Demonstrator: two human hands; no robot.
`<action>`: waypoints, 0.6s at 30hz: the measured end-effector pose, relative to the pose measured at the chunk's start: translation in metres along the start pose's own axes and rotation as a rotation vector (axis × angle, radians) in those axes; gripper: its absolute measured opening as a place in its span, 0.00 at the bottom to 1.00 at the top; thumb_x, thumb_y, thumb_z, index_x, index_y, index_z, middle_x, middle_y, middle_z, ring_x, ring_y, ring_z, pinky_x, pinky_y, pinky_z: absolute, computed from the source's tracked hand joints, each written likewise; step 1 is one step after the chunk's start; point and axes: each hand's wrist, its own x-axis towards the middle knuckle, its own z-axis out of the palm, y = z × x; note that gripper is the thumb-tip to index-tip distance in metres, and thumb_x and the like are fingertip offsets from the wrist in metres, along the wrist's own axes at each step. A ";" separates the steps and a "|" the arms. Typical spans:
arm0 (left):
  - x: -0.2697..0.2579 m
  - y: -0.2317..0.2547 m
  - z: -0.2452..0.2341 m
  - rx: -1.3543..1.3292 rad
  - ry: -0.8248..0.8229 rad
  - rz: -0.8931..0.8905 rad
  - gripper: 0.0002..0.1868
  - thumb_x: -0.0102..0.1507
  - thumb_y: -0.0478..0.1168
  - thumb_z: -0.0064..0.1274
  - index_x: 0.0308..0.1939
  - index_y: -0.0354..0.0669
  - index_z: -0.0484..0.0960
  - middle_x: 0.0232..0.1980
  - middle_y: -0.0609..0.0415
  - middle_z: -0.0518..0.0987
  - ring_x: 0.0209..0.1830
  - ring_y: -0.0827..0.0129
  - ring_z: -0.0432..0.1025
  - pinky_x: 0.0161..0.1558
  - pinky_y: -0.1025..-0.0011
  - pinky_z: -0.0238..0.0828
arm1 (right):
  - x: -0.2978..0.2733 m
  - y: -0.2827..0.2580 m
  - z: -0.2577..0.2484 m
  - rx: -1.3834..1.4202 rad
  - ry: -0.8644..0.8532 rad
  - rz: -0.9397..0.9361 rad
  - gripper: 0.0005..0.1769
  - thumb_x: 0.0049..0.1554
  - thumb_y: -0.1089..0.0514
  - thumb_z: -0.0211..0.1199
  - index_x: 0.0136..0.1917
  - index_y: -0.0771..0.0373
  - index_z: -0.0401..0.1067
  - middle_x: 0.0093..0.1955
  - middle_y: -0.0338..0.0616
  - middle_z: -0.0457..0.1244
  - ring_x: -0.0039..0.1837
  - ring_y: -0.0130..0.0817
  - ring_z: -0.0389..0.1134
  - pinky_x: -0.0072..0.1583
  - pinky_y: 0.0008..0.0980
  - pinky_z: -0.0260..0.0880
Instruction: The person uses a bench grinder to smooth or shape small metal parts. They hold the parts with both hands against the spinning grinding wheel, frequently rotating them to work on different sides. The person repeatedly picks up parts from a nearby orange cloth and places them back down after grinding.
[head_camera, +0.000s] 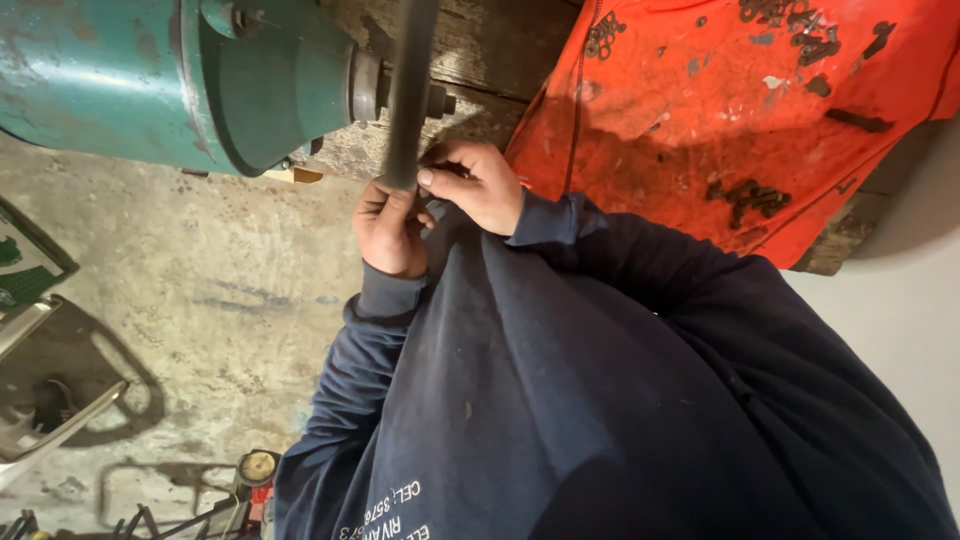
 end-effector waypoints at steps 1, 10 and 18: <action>0.000 -0.001 -0.002 -0.008 0.001 0.003 0.07 0.68 0.38 0.58 0.41 0.37 0.79 0.38 0.50 0.82 0.25 0.71 0.71 0.30 0.74 0.70 | 0.001 0.000 0.000 -0.026 -0.002 -0.015 0.07 0.65 0.62 0.62 0.51 0.70 0.74 0.46 0.38 0.69 0.49 0.22 0.68 0.51 0.25 0.71; -0.004 0.006 0.010 0.010 0.001 0.019 0.09 0.69 0.39 0.59 0.39 0.37 0.79 0.35 0.51 0.79 0.27 0.72 0.69 0.32 0.75 0.67 | -0.002 0.002 -0.004 -0.019 -0.018 -0.025 0.08 0.65 0.61 0.64 0.50 0.70 0.74 0.45 0.36 0.67 0.49 0.21 0.66 0.51 0.25 0.69; -0.001 -0.008 -0.002 -0.002 -0.018 0.087 0.09 0.70 0.37 0.57 0.37 0.38 0.77 0.33 0.51 0.79 0.27 0.71 0.70 0.32 0.74 0.68 | -0.002 0.002 -0.005 -0.032 -0.007 -0.024 0.08 0.64 0.61 0.64 0.50 0.70 0.75 0.45 0.37 0.69 0.49 0.22 0.69 0.51 0.25 0.71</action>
